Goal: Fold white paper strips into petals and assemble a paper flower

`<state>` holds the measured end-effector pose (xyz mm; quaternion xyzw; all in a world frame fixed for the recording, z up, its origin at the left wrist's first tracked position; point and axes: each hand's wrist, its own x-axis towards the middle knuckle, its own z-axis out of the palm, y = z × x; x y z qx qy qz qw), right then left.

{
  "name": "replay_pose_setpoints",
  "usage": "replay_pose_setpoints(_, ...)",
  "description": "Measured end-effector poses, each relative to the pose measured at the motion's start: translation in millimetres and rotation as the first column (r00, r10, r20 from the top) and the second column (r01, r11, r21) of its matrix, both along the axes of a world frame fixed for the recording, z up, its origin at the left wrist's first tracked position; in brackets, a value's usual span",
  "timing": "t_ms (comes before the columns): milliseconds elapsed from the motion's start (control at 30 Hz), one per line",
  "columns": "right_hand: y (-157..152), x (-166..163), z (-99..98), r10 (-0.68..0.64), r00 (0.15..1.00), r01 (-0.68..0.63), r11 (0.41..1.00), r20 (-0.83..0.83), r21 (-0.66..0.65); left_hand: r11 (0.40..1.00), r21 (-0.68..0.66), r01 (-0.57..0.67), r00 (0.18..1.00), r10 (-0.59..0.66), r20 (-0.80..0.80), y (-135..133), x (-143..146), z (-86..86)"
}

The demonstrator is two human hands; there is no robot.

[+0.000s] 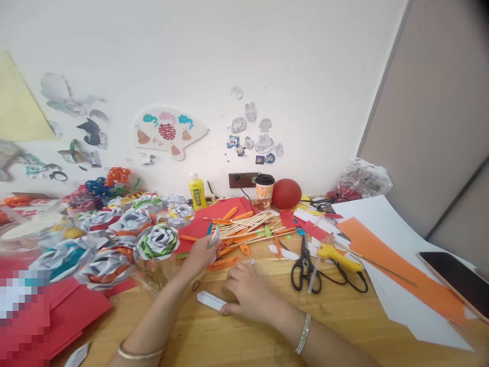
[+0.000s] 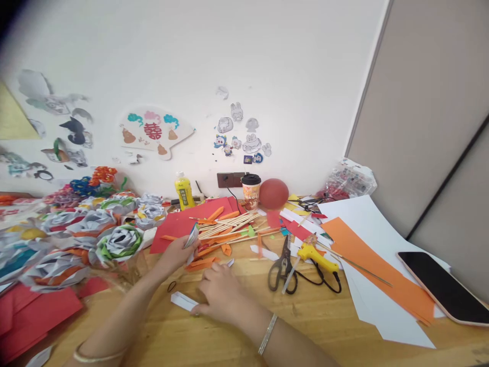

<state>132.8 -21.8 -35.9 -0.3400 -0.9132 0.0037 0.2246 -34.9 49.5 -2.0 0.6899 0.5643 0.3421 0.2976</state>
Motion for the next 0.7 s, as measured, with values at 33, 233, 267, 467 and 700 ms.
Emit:
replay_pose_setpoints(33,-2,-5,-2.0,-0.012,1.000,0.012,1.000,0.014,0.006,1.000,-0.001,0.000,1.000,0.000,-0.017,0,1,0.5)
replay_pose_setpoints(233,10,-9,-10.9,-0.117,0.992,0.120,0.991,-0.046,0.063,0.999,0.022,-0.034,0.996,0.035,-0.082,-3,1,9.5)
replay_pose_setpoints(267,12,-5,-9.1,-0.160,0.983,0.165,0.985,-0.092,0.054,0.999,0.029,-0.046,0.995,0.048,-0.084,-3,0,11.2)
replay_pose_setpoints(467,22,20,3.7,-0.454,0.797,0.439,0.888,-0.398,-0.135,0.994,-0.062,-0.094,0.995,0.095,0.017,-3,-2,11.9)
replay_pose_setpoints(700,26,20,0.6,-0.420,0.735,0.363,0.907,-0.533,-0.214,0.977,-0.196,0.089,0.980,-0.051,0.193,-14,31,-1.4)
